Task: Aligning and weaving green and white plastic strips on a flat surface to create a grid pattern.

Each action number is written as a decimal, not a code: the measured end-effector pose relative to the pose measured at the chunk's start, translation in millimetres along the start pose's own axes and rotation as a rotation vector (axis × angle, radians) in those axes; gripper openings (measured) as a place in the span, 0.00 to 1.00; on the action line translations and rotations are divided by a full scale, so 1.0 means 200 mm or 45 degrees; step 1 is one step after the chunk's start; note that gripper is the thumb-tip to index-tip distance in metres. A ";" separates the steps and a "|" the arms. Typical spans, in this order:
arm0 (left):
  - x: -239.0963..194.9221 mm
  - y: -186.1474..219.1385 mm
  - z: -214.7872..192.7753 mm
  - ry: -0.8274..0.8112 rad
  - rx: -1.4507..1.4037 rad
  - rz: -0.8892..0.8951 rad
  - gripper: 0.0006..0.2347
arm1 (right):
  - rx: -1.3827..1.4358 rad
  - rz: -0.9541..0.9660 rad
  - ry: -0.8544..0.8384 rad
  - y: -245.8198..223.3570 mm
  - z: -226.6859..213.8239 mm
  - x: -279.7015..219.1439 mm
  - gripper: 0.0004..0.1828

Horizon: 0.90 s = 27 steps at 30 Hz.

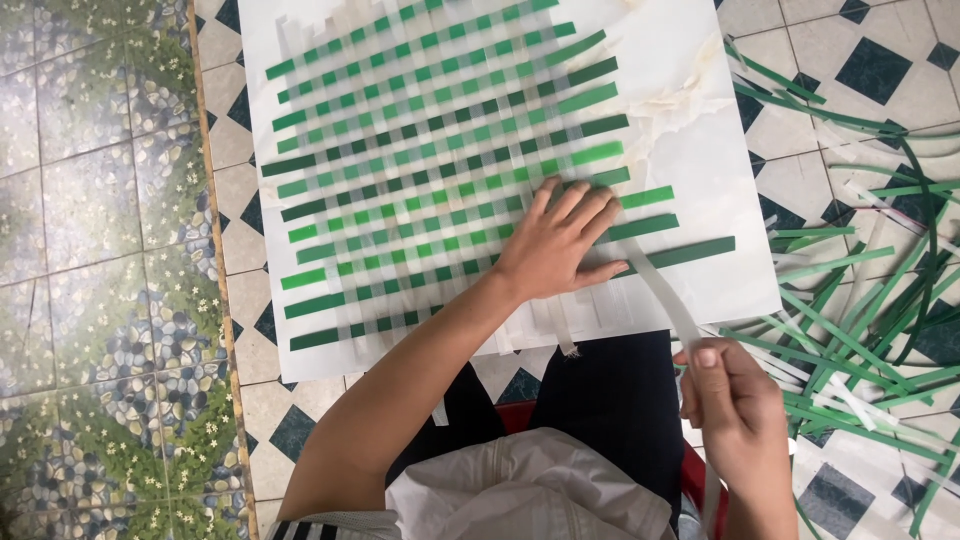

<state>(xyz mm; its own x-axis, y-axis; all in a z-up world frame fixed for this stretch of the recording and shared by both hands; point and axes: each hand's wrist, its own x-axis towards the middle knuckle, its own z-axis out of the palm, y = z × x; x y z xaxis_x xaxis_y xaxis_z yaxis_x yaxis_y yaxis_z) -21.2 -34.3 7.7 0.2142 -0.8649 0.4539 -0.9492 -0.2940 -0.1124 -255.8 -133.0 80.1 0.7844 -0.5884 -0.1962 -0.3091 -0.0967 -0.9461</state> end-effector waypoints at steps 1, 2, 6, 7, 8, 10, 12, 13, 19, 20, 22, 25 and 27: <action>0.00 0.00 0.00 -0.020 0.013 -0.005 0.29 | -0.046 -0.101 -0.051 -0.02 0.01 0.01 0.17; 0.00 0.00 0.01 -0.038 0.026 -0.011 0.31 | -0.093 -0.203 -0.102 -0.05 0.02 0.01 0.18; -0.01 0.00 0.01 -0.041 -0.006 -0.010 0.31 | -0.147 -0.019 -0.104 -0.03 0.00 0.00 0.17; -0.01 0.00 0.01 -0.037 -0.062 -0.007 0.31 | -0.169 0.038 -0.119 -0.04 -0.01 0.00 0.16; -0.01 -0.01 0.02 -0.029 -0.114 -0.003 0.30 | -0.190 0.091 -0.132 -0.05 -0.01 0.01 0.16; -0.02 -0.01 0.03 -0.024 -0.127 0.004 0.30 | -0.189 0.098 -0.167 -0.02 -0.03 0.01 0.14; -0.02 -0.01 0.03 -0.022 -0.143 0.009 0.30 | -0.189 0.110 -0.205 -0.01 -0.03 0.02 0.14; -0.02 -0.02 0.04 -0.085 -0.127 0.011 0.30 | -0.197 0.136 -0.167 -0.01 -0.03 0.02 0.14; -0.04 -0.02 0.07 -0.188 -0.092 0.005 0.29 | -0.337 0.350 -0.223 0.01 0.01 0.04 0.13; -0.05 -0.02 0.07 -0.177 -0.120 0.009 0.29 | -0.407 0.428 -0.265 0.01 0.02 0.04 0.15; -0.05 -0.02 0.06 -0.170 -0.133 0.009 0.28 | -0.397 0.408 -0.306 0.07 0.02 0.05 0.15; -0.05 -0.01 0.06 -0.160 -0.182 -0.007 0.28 | -0.472 0.453 -0.323 0.03 0.07 0.08 0.12; -0.05 -0.01 0.05 -0.155 -0.223 -0.024 0.28 | -0.562 0.520 -0.295 0.05 0.10 0.09 0.13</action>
<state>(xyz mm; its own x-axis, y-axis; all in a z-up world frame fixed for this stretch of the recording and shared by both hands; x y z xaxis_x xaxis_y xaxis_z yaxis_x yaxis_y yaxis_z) -18.4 -29.5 -6.2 0.2488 -0.9058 0.3429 -0.9680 -0.2448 0.0556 -233.0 -128.0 61.9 0.6376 -0.4636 -0.6152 -0.7605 -0.2519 -0.5985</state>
